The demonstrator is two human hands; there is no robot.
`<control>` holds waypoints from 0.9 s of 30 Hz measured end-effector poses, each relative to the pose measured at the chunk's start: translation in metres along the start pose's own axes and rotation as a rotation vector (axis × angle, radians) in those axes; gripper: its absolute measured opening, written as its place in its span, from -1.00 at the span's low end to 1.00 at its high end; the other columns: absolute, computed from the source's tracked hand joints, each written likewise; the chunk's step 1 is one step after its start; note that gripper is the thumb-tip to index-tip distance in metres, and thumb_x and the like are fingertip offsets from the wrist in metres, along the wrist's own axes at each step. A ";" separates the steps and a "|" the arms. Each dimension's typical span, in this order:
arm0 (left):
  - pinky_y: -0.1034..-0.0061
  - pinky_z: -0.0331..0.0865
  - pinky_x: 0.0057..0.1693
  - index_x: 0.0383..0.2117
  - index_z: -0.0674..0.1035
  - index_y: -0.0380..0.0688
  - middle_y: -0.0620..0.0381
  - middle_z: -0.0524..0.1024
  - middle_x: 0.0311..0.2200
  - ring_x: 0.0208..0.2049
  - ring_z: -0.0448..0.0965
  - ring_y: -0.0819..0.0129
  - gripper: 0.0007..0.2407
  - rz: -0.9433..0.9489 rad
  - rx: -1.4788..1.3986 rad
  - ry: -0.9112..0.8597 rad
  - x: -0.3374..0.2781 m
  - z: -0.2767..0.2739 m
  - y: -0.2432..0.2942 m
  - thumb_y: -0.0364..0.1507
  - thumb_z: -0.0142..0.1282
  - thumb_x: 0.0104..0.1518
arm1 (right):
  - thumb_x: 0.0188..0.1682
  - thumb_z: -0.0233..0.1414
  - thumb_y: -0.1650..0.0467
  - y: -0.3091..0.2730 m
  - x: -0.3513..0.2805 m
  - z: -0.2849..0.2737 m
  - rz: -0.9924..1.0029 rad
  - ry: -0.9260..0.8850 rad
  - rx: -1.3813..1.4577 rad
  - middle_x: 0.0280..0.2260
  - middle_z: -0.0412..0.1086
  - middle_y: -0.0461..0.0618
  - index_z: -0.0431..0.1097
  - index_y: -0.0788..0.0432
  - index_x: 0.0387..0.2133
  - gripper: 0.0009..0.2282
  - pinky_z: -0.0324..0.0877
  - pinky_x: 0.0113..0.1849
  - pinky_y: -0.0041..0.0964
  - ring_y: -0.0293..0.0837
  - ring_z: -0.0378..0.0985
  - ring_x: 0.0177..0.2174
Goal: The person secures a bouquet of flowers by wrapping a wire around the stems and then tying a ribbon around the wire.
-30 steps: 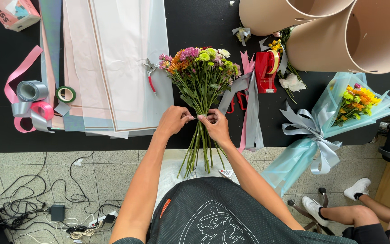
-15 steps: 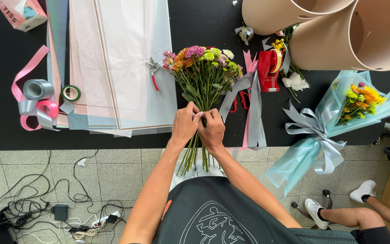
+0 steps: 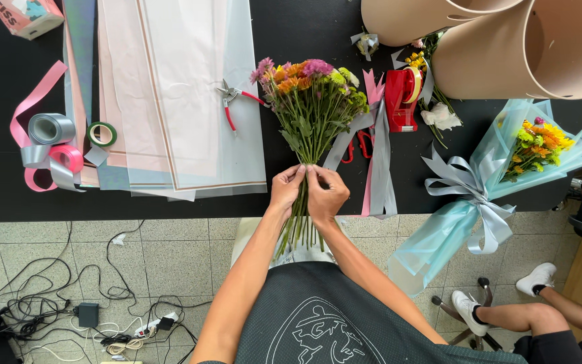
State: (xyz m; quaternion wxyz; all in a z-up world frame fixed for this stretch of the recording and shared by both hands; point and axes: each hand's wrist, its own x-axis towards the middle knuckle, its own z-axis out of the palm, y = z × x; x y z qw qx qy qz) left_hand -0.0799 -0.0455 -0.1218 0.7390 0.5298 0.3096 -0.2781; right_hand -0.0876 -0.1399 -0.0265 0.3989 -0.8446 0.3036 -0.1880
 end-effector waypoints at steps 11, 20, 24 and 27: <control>0.45 0.78 0.04 0.17 0.83 -0.15 0.00 0.88 -0.09 -0.11 0.87 0.39 -0.75 -0.024 -0.086 0.013 0.023 -0.015 -0.034 -0.32 0.42 0.50 | -0.17 0.57 0.33 0.028 0.009 0.017 0.697 -0.055 0.236 -0.42 0.74 -0.15 0.84 -0.08 -0.31 -0.83 0.60 -0.36 -0.33 -0.33 0.77 -0.43; 0.40 0.68 0.15 0.13 0.88 0.05 0.13 0.88 -0.07 0.01 0.82 0.44 -0.64 0.003 0.232 0.021 -0.001 -0.004 0.017 -0.10 0.63 0.34 | -0.17 0.58 0.26 0.043 0.024 0.010 1.011 -0.252 0.290 -0.17 0.77 -0.02 0.84 -0.07 -0.20 -0.74 0.57 -0.19 -0.34 -0.19 0.85 -0.17; 0.35 0.69 0.17 0.05 0.90 0.12 0.18 0.88 -0.10 0.05 0.86 0.28 -0.67 0.026 0.397 0.034 -0.003 0.002 0.039 -0.06 0.63 0.31 | -0.17 0.61 0.24 0.050 0.021 0.011 1.052 -0.245 0.326 -0.19 0.77 -0.05 0.84 -0.05 -0.20 -0.72 0.44 -0.21 -0.46 -0.21 0.84 -0.19; 0.22 0.62 0.26 -0.04 0.91 0.13 0.17 0.87 -0.12 0.07 0.82 0.23 -0.77 0.052 0.420 0.045 -0.008 0.006 0.042 -0.15 0.63 0.31 | -0.14 0.61 0.31 0.056 0.023 0.008 1.174 -0.250 0.423 -0.22 0.75 -0.03 0.82 0.04 -0.14 -0.70 0.66 -0.28 -0.24 -0.21 0.82 -0.27</control>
